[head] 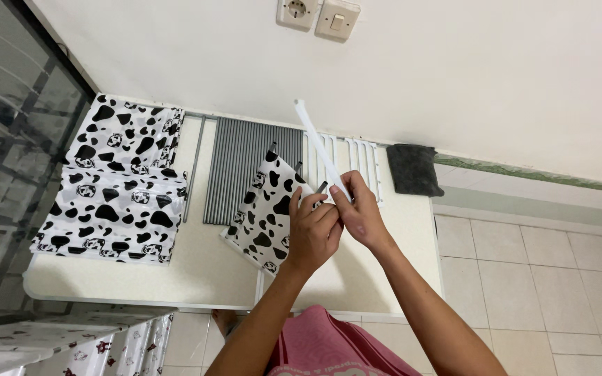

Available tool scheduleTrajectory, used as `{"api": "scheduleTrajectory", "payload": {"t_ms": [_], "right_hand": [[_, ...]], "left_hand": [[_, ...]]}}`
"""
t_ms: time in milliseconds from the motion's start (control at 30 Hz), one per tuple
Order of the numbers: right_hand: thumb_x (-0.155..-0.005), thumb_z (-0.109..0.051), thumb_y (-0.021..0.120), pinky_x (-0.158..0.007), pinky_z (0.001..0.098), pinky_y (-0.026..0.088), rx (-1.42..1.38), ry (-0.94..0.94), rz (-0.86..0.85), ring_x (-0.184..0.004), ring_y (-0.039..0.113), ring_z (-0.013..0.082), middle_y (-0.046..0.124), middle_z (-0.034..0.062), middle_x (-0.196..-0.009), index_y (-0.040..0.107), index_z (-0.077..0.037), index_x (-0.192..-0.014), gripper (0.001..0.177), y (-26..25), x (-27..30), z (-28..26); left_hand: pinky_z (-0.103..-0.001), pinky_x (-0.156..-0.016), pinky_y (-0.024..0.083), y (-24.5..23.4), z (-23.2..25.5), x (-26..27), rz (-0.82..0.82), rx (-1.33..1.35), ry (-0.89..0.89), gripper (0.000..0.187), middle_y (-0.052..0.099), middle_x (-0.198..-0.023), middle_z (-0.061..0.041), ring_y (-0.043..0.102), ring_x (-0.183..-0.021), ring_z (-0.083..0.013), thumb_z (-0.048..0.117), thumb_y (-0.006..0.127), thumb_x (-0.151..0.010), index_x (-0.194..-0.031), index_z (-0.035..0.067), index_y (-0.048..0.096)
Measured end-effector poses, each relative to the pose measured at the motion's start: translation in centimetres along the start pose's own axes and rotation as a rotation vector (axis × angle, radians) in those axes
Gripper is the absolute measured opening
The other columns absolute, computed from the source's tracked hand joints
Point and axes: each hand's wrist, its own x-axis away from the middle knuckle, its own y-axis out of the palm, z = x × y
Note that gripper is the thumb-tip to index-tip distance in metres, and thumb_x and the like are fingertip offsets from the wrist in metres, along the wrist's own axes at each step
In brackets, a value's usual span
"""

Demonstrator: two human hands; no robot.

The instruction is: The person assembles small fabric pouches by inserting metal rods into sleeves on patterned fabric pieces and securing them with white plastic clips. They handle multiple fabric pieces and rods, repeatedly inserting and clipping components to form structured pouches on a white table.

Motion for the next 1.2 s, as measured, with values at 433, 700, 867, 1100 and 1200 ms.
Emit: {"api": "scheduleTrajectory", "payload": {"t_ms": [433, 700, 867, 1100, 1200], "right_hand": [[-0.102, -0.025, 0.048, -0.081, 0.0459, 0.047, 0.521, -0.177, -0.144, -0.083, 0.059, 0.0363, 0.064, 0.0195, -0.09, 0.041, 0.002, -0.153, 0.058, -0.1, -0.3, -3.9], [-0.099, -0.032, 0.054, -0.074, 0.0455, 0.047, 0.738, -0.296, -0.2, -0.077, 0.058, 0.0345, 0.062, 0.0156, -0.086, 0.039, -0.002, -0.155, 0.065, 0.1, 0.0, -4.1], [-0.093, -0.038, 0.058, -0.064, 0.0448, 0.05, 0.832, -0.25, -0.224, -0.071, 0.062, 0.0341, 0.062, 0.0157, -0.087, 0.039, -0.003, -0.153, 0.072, 0.9, 0.3, -4.6], [-0.1, -0.041, 0.05, -0.061, 0.0437, 0.052, 0.752, -0.255, -0.202, -0.07, 0.065, 0.0336, 0.065, 0.0148, -0.089, 0.044, -0.005, -0.153, 0.064, 2.1, 0.5, -4.3], [-0.101, -0.037, 0.05, -0.063, 0.0433, 0.052, 0.661, -0.22, -0.198, -0.071, 0.066, 0.0338, 0.067, 0.0165, -0.092, 0.045, -0.006, -0.152, 0.06, 2.5, 0.5, -4.1]], "left_hand": [[-0.063, -0.119, 0.025, 0.6, -1.5, 0.0, 0.104, 0.004, 0.047, 0.012, 0.072, -0.098, -0.008, 0.06, -0.115, -0.0303, 0.004, 0.071, -0.082, -0.093, 0.0, 0.073], [-0.064, -0.119, 0.027, 0.4, -2.0, 0.5, 0.128, 0.041, 0.047, 0.007, 0.071, -0.093, -0.007, 0.062, -0.115, -0.0294, 0.009, 0.073, -0.086, -0.089, 0.002, 0.072], [-0.066, -0.117, 0.027, -0.1, -2.5, 0.8, 0.163, 0.043, 0.065, 0.013, 0.071, -0.09, -0.006, 0.062, -0.114, -0.0311, 0.014, 0.075, -0.088, -0.085, 0.003, 0.07], [-0.064, -0.117, 0.026, -1.4, -3.0, 1.4, 0.194, -0.079, 0.03, 0.01, 0.061, -0.112, -0.006, 0.054, -0.124, -0.0293, 0.015, 0.076, -0.087, -0.087, 0.008, 0.068], [-0.064, -0.115, 0.026, -1.9, -3.5, 1.7, 0.186, -0.099, -0.022, 0.02, 0.055, -0.12, -0.008, 0.049, -0.126, -0.0294, 0.018, 0.079, -0.082, -0.094, 0.01, 0.065]]}}
